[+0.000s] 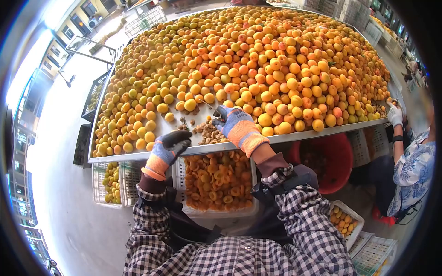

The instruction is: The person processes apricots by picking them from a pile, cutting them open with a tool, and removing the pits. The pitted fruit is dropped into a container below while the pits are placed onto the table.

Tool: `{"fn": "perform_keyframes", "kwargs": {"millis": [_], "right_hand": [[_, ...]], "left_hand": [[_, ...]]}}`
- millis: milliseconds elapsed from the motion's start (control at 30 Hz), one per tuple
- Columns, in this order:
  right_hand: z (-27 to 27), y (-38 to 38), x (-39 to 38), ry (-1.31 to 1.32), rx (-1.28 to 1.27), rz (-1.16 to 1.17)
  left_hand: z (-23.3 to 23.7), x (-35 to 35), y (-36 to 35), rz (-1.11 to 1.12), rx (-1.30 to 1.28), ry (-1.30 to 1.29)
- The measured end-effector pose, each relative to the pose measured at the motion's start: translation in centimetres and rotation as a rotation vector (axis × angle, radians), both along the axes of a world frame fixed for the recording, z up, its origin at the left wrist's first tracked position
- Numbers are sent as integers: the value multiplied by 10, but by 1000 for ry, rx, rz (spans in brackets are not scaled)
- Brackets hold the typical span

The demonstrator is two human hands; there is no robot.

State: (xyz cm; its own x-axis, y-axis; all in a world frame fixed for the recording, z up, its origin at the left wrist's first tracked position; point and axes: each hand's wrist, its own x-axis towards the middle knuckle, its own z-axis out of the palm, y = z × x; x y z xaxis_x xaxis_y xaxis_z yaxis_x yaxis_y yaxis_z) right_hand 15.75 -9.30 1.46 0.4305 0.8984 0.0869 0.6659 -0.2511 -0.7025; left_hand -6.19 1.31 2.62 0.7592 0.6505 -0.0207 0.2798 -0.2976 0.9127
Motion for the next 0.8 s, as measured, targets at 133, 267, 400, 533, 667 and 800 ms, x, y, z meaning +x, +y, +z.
{"fn": "perform_keyframes", "kwargs": {"millis": [133, 267, 400, 533, 667, 800], "right_hand": [[3, 1, -1, 32, 14, -21], [10, 2, 0, 24, -121, -11], [13, -1, 0, -18, -109, -28], [11, 2, 1, -22, -112, 0], [9, 7, 1, 9, -59, -7], [17, 3, -3, 28, -2, -20]], "left_hand": [[-43, -12, 60, 359, 331, 187], [-60, 7, 101, 465, 572, 326], [-51, 32, 104, 386, 663, 256], [-49, 61, 129, 193, 780, 378], [-44, 83, 134, 85, 745, 693], [-44, 73, 132, 80, 740, 779]]}}
